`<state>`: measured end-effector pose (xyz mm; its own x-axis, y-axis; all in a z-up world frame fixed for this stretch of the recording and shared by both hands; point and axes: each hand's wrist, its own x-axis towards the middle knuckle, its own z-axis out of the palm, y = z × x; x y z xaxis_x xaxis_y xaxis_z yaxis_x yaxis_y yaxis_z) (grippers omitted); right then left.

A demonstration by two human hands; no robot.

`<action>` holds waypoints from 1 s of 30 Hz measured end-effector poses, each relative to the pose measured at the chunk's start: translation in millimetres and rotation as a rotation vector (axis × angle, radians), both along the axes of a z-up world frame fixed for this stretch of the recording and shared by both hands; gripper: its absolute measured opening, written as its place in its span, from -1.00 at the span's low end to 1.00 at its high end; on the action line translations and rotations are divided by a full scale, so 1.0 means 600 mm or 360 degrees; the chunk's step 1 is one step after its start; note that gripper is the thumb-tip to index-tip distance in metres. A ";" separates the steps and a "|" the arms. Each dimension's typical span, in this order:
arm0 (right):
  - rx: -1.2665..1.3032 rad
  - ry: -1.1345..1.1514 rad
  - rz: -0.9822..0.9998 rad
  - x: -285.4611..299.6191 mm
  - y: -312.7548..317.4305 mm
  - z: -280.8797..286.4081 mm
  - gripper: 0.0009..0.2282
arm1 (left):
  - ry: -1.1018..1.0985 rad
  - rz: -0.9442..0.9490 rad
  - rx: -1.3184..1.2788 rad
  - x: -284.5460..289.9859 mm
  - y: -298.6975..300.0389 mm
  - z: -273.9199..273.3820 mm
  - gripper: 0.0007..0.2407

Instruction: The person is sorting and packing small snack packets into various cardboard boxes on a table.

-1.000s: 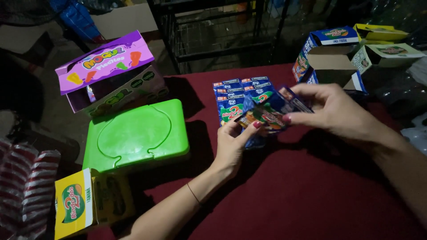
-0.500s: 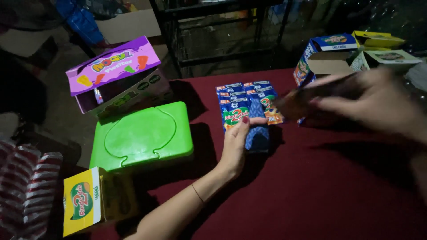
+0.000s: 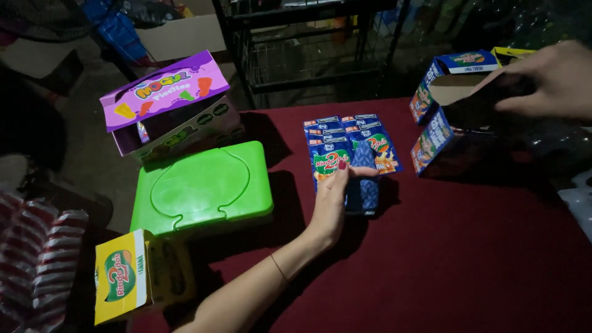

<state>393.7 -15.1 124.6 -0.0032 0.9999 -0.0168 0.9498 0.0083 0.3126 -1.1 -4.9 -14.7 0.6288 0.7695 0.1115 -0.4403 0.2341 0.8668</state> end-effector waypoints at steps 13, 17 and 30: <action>-0.0874 0.0665 -0.0240 -0.042 0.060 -0.082 -0.22 | 0.0064 -0.0006 0.0059 -0.005 -0.001 0.002 -0.44; -0.1051 0.0504 -0.0455 -0.113 0.057 -0.050 -0.37 | 0.0073 -0.0029 0.0060 -0.004 0.001 0.002 -0.45; -0.0973 0.0342 -0.0541 -0.143 0.028 -0.036 -0.66 | 0.0017 -0.0018 -0.0012 -0.004 0.000 -0.002 -0.58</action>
<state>307.6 2.0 102.9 0.2399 0.7582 -0.6063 0.9708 -0.1848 0.1529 -3.3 -5.0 -15.6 0.6387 0.7631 0.0991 -0.4282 0.2454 0.8698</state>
